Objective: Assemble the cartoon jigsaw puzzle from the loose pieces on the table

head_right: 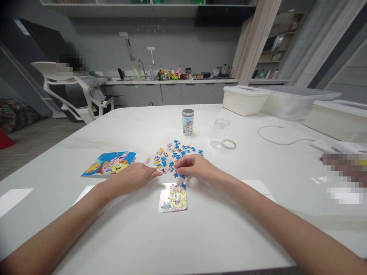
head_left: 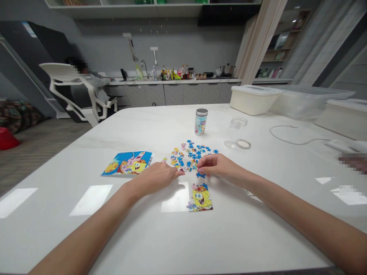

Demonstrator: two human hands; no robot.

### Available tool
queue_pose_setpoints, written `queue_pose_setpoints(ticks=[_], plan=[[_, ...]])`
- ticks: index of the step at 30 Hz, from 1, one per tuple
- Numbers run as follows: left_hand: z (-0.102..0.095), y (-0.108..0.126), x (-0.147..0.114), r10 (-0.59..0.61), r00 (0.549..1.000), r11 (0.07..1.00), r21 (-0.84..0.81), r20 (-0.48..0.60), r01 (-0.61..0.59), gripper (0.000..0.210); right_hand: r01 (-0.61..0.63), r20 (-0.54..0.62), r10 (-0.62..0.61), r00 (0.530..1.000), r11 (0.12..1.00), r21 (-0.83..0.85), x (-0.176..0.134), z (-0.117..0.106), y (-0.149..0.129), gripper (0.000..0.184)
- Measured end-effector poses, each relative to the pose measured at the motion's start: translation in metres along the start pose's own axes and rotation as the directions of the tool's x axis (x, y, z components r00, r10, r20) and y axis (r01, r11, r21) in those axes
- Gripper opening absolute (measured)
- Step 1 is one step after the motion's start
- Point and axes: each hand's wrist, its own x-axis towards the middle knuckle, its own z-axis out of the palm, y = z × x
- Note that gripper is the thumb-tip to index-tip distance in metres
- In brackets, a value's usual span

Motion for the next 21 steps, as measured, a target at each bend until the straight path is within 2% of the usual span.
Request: queue_pose_setpoints(ticks=[4,11,17,21], plan=[[0.0,0.0,-0.001,0.031,0.999,0.999,0.034,-0.016,-0.031,0.053,0.021,0.033,-0.018,0.999,0.997,-0.081,0.0,0.0,0.002,0.007],[0.006,0.004,-0.004,0.18,0.982,0.979,0.108,-0.061,-0.173,0.044,0.075,0.065,-0.065,0.996,0.983,-0.166,0.003,-0.001,0.008,0.012],[0.003,0.012,-0.008,0.348,0.933,0.937,-0.009,-0.086,-0.35,0.029,0.087,0.087,-0.068,0.994,0.969,-0.233,0.006,-0.003,0.016,0.01],[0.002,0.013,-0.009,0.378,0.917,0.917,-0.084,-0.125,-0.389,0.032,0.09,0.115,-0.064,0.991,0.966,-0.24,0.005,-0.003,0.016,0.011]])
